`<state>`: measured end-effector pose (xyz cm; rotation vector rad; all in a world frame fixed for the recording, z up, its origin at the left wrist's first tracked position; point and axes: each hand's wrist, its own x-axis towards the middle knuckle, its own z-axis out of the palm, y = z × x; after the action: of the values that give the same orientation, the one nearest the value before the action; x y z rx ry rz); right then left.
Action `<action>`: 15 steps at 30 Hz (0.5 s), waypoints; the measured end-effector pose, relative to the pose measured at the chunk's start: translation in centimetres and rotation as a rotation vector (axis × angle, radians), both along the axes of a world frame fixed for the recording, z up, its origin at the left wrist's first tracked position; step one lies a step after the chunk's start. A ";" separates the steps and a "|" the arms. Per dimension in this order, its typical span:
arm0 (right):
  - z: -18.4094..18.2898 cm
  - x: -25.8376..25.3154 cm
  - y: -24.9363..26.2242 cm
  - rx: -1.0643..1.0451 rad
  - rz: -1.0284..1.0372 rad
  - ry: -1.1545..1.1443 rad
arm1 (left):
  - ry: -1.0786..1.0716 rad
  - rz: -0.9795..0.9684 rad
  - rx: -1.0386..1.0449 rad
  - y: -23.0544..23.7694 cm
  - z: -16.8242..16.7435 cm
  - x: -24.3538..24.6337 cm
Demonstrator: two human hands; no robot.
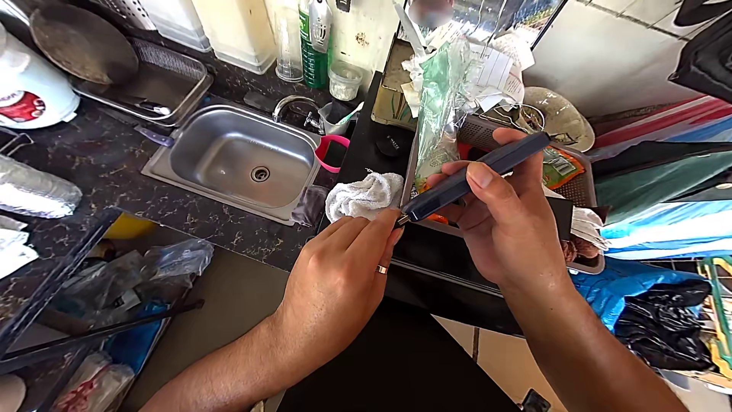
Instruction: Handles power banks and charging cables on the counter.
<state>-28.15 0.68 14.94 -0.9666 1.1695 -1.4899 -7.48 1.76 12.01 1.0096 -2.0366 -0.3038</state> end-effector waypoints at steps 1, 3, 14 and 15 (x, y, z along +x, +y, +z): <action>-0.1 0.1 0.0 -0.016 -0.002 0.013 | -0.001 0.007 -0.004 0.1 0.0 0.0; 0.0 0.1 0.0 -0.026 0.003 0.015 | 0.006 0.010 -0.016 0.1 0.0 0.0; -2.2 -2.1 -2.3 -0.420 0.473 -0.473 | 0.882 -0.773 1.182 -1.4 0.2 1.0; -2.4 -2.2 -2.4 -0.431 0.491 -0.485 | 0.917 -0.790 1.227 -1.3 0.3 0.9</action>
<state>-30.32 -1.71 12.58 -1.0042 0.2379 -1.4717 -6.58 0.49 12.27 0.3997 -1.1347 -2.1411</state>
